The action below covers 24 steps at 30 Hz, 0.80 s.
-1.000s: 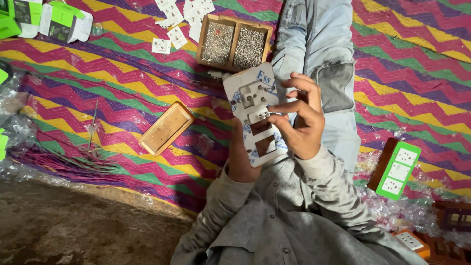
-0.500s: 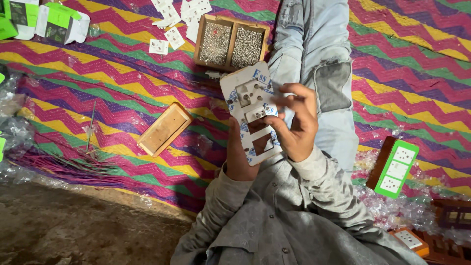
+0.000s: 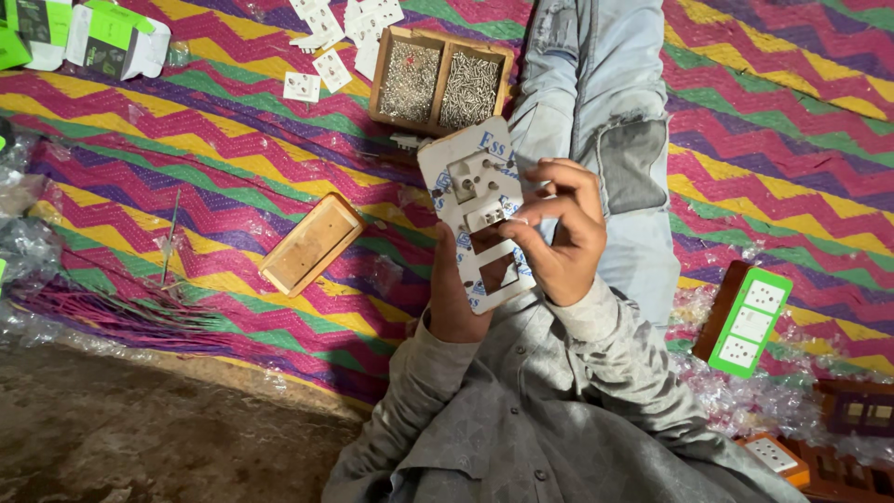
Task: The person sits on a colorful mat and assembles electrical outlet plates by inserting small metal fasteners into pre-drilled holes. They handle green and white plastic plates, placing fasteners one by one and occasionally flipping the plates to check alignment.
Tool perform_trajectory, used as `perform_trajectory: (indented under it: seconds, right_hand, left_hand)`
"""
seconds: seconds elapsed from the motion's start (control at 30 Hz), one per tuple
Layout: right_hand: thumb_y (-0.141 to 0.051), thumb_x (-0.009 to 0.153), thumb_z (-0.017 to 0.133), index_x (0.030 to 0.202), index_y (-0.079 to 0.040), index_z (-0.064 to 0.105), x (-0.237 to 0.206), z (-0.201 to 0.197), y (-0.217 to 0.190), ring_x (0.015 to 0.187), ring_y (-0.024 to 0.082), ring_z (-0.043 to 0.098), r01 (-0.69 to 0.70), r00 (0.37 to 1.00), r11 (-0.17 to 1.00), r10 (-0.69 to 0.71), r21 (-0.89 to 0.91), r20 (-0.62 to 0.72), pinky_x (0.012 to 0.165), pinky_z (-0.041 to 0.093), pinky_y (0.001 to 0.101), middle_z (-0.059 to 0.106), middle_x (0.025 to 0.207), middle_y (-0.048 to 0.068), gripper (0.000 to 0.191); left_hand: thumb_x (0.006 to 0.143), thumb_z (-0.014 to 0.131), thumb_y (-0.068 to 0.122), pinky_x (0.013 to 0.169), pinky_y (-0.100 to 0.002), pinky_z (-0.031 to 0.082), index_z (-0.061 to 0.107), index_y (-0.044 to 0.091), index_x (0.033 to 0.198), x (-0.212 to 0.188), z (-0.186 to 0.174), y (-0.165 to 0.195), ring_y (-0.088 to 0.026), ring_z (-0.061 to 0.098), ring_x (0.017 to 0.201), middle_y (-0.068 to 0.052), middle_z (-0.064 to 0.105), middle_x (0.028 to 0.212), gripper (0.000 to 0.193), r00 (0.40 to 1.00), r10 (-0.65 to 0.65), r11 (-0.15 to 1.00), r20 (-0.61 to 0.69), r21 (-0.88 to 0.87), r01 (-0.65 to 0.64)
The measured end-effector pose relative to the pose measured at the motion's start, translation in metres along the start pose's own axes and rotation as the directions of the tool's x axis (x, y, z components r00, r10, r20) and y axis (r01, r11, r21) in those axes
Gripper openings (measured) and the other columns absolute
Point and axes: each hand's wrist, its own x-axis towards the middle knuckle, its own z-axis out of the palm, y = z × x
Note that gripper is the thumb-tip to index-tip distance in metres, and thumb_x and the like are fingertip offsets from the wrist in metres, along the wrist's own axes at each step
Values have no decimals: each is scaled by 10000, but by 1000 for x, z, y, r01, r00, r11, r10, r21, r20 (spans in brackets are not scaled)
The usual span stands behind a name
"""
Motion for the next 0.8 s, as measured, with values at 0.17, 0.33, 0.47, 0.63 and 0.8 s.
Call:
perform_trajectory:
  seconds: [0.17, 0.33, 0.47, 0.63, 0.8]
  right_hand:
    - [-136, 812, 899, 1039, -8, 691, -2, 2, 1, 1259, 275, 564, -82, 996, 996, 83, 48, -37, 1047, 463, 373, 588, 1308, 117, 334]
    - [-169, 884, 917, 1016, -85, 629, -5, 1, 11, 1300, 237, 543, 24, 999, 999, -23, 30, -29, 1086, 460, 338, 561, 1256, 95, 327]
    - [-375, 1042, 689, 1308, -30, 580, -7, 0, 20, 1223, 169, 578, -182, 982, 860, 132, 477, 137, 1087, 460, 303, 563, 1303, 85, 450]
    - [-285, 1118, 466, 1422, 21, 512, -7, -5, 27, 897, 150, 644, -565, 820, 577, 470, 590, 326, 827, 520, 279, 690, 1091, 118, 434]
    - [-205, 1132, 463, 1405, 48, 542, -5, -6, 29, 903, 153, 660, -567, 821, 602, 469, 563, 326, 848, 531, 279, 703, 1030, 110, 380]
  left_hand:
    - [1088, 437, 561, 1088, -436, 481, 470, 33, 1478, -1, -2, 0, -274, 597, 1282, -150, 609, 1382, 657, 1000, 0, 1000, 30, 24, -1]
    - [1098, 496, 514, 1150, -408, 408, 416, 69, 1547, 1, 0, -1, -232, 514, 1350, -93, 540, 1454, 637, 999, 40, 999, 5, -15, -39]
    - [1131, 579, 477, 1242, -379, 319, 348, 50, 1568, 8, 9, 0, -209, 423, 1406, -84, 437, 1508, 653, 934, 280, 928, 221, 184, -322]
    - [1047, 621, 453, 1265, -391, 300, 233, 99, 1620, 10, 15, 15, -198, 372, 1510, -75, 324, 1650, 778, 947, 263, 930, 184, 213, -300]
    - [1049, 668, 385, 1180, -411, 402, 285, 80, 1601, 7, 11, 29, -232, 482, 1410, -108, 436, 1575, 738, 941, 291, 920, 171, 220, -325]
